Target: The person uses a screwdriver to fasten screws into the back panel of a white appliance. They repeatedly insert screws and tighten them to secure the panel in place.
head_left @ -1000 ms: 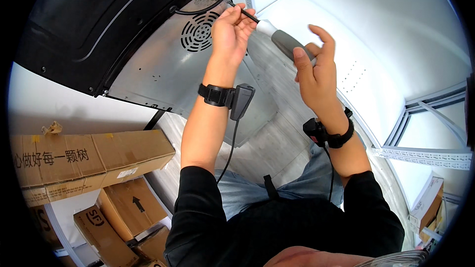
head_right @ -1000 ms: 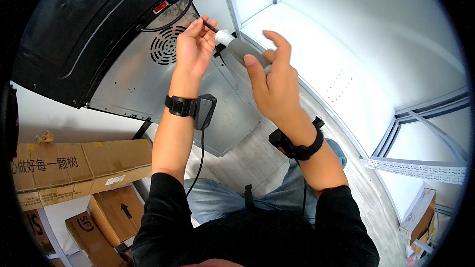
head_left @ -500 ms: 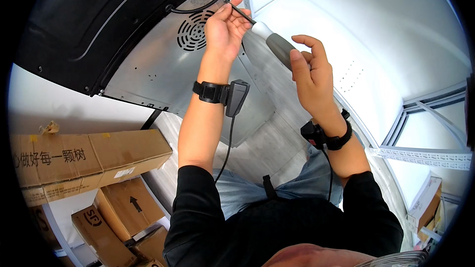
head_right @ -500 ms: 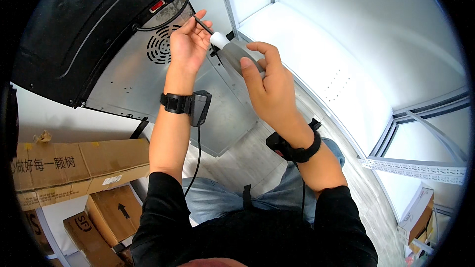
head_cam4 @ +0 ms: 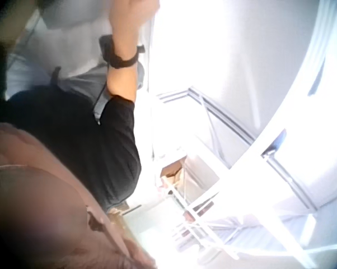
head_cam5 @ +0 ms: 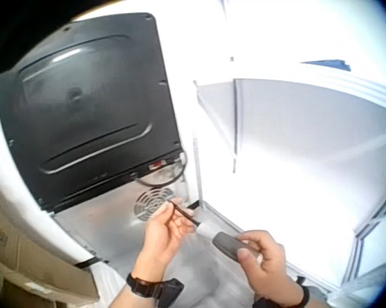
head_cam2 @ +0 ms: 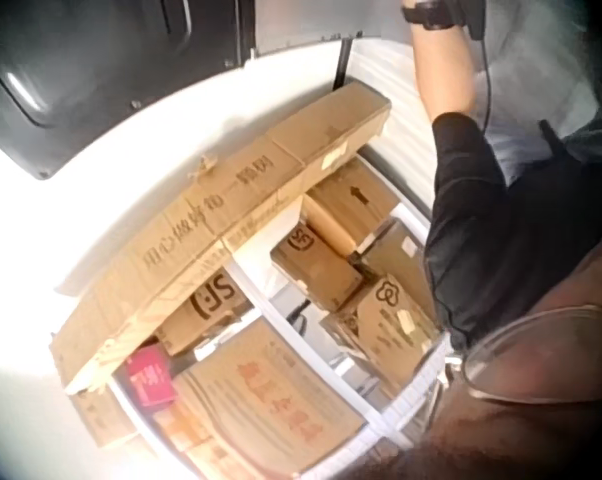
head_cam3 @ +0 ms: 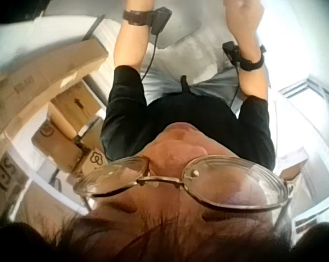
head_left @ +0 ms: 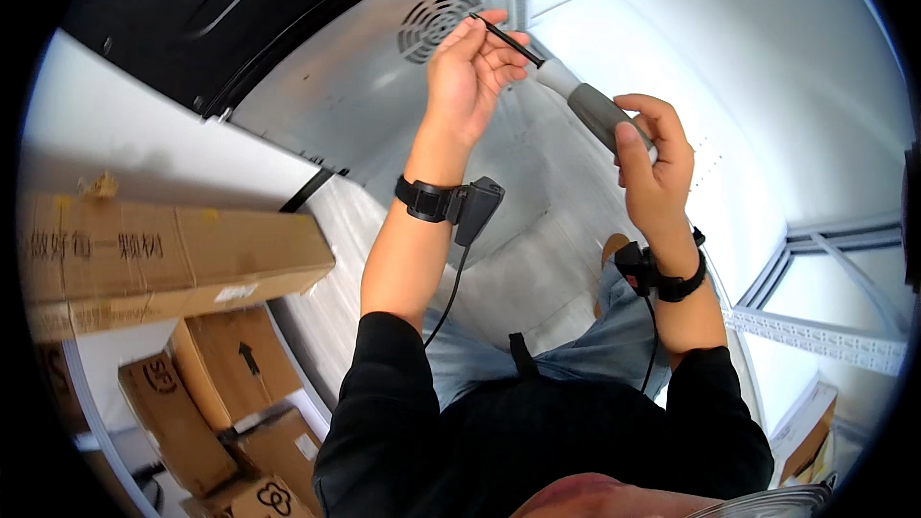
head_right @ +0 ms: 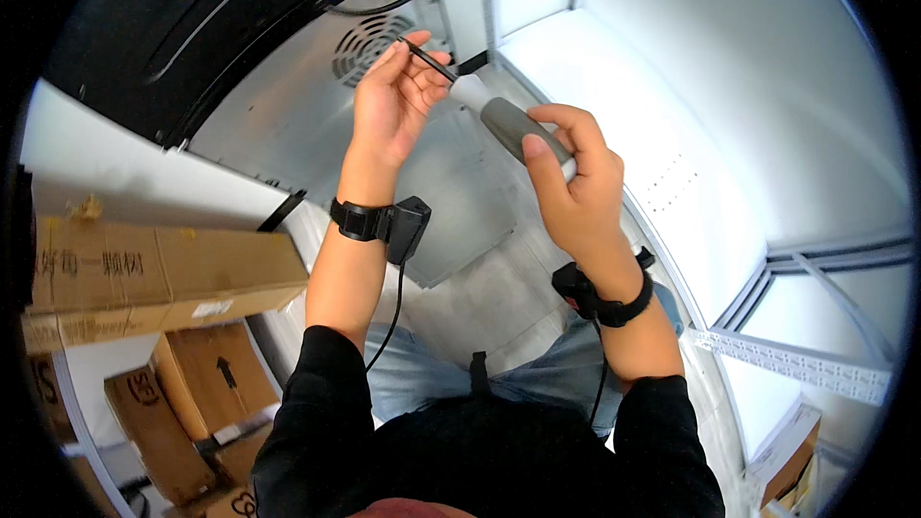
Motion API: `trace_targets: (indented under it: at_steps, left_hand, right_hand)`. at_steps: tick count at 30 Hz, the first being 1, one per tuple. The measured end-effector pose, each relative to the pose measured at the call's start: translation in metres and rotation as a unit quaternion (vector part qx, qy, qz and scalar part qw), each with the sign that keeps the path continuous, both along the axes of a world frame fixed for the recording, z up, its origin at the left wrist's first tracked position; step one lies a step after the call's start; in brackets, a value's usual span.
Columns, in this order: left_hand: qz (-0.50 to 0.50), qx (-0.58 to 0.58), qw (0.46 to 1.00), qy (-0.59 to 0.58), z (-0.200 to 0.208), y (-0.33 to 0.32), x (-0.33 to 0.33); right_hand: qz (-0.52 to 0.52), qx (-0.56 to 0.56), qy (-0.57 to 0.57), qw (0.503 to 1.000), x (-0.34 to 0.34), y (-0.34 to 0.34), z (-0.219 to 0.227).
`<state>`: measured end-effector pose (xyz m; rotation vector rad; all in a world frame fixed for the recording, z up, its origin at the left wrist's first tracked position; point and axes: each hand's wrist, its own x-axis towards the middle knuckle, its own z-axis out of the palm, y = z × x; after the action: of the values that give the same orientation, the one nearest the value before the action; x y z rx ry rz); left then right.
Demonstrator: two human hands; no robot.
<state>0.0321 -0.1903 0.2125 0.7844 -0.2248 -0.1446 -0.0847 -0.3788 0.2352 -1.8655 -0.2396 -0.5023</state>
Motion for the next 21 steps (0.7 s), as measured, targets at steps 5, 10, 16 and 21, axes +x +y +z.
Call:
trace_targets:
  at_steps: [5, 10, 16, 21]
  left_hand:
    - [0.039, -0.021, 0.999, 0.003, -0.005, 0.056, -0.043]
    - [0.08, -0.045, 0.996, -0.001, -0.007, 0.116, -0.082]
    - [0.119, -0.037, 0.992, -0.002, -0.008, 0.17, -0.107]
    - [0.125, -0.044, 0.991, -0.002, -0.011, 0.189, -0.108]
  right_hand:
    - [0.089, -0.096, -0.116, 0.985, -0.015, 0.036, -0.003]
    - [0.164, -0.138, -0.174, 0.961, -0.039, 0.095, -0.003]
    - [0.203, -0.155, -0.259, 0.931, -0.051, 0.148, -0.009]
    - [0.153, -0.171, -0.264, 0.937, -0.057, 0.174, -0.013]
